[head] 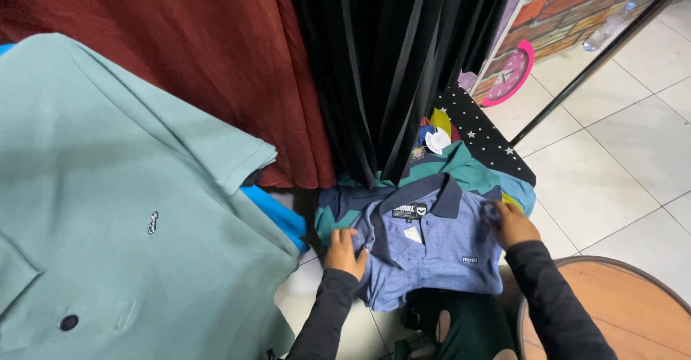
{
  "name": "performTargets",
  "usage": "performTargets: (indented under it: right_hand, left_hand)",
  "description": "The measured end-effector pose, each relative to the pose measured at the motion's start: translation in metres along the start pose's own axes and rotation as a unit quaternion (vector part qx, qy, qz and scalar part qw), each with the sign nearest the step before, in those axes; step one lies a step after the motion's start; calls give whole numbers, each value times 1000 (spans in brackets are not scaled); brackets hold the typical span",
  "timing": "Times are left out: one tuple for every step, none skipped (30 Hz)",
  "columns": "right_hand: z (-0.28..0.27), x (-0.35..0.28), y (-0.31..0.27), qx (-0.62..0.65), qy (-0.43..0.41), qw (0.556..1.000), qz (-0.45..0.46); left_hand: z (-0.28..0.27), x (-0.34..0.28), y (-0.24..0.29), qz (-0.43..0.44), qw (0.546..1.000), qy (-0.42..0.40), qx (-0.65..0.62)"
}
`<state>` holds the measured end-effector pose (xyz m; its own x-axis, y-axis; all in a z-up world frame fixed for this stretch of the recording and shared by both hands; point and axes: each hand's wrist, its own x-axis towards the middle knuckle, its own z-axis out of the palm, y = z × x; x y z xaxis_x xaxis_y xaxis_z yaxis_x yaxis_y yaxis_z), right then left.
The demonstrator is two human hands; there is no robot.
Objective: The person folds a blue polo shirt and a striped polo shirt on the floor, smoothing them out and buttoning the collars. They then place each shirt on a hanger and hang them on a clothing rack.
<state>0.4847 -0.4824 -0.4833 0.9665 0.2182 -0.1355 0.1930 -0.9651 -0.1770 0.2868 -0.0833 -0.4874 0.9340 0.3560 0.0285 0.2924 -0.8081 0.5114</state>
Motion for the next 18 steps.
performTargets:
  right_hand:
    - [5, 8, -3, 0, 0, 1000, 0]
    - [12, 14, -6, 18, 32, 999, 11]
    - [18, 20, -10, 37, 64, 997, 22]
    - [22, 23, -11, 38, 64, 997, 21]
    - [26, 26, -13, 51, 69, 995, 41]
    - [29, 27, -14, 64, 73, 993, 64]
    - [29, 27, -16, 65, 72, 993, 64]
    - [29, 27, -17, 76, 80, 991, 75]
    - [28, 27, -18, 87, 87, 989, 85]
    - [24, 24, -24, 86, 84, 989, 85]
    - [19, 22, -30, 93, 108, 988, 68]
    - [13, 22, -36, 100, 134, 985, 50]
    - [16, 31, -39, 100, 133, 985, 50]
    - [19, 40, -42, 111, 128, 985, 28]
    - [21, 49, -45, 122, 122, 985, 7]
    - [16, 51, -55, 123, 123, 985, 6]
    - [11, 54, -66, 139, 126, 982, 15]
    - [7, 54, -76, 156, 128, 979, 25]
  left_hand:
    - [5, 2, -2, 0, 1000, 0, 0]
    - [10, 2, -4, 17, 1000, 4, -7]
    - [14, 1, -7, 34, 999, 9, -15]
    - [14, 3, -7, 33, 999, 9, -13]
    - [14, 4, -7, 54, 998, 31, -19]
    - [15, 4, -6, 77, 995, 50, -24]
    - [18, 7, -11, 77, 996, 49, -23]
    - [23, 9, -14, 73, 994, 60, -57]
    - [27, 11, -18, 68, 991, 70, -91]
    - [20, 10, -13, 65, 991, 68, -91]
    - [13, 10, -9, 62, 987, 96, -112]
    - [6, 13, -4, 62, 981, 125, -132]
    - [3, 11, 2, 61, 982, 125, -132]
    - [0, 9, 8, 71, 980, 141, -123]
    - [-3, 8, 15, 81, 978, 157, -115]
    - [-13, 5, 23, 81, 977, 158, -114]
    - [-24, 3, 31, 86, 986, 121, -78]
    - [-35, -2, 38, 91, 992, 81, -41]
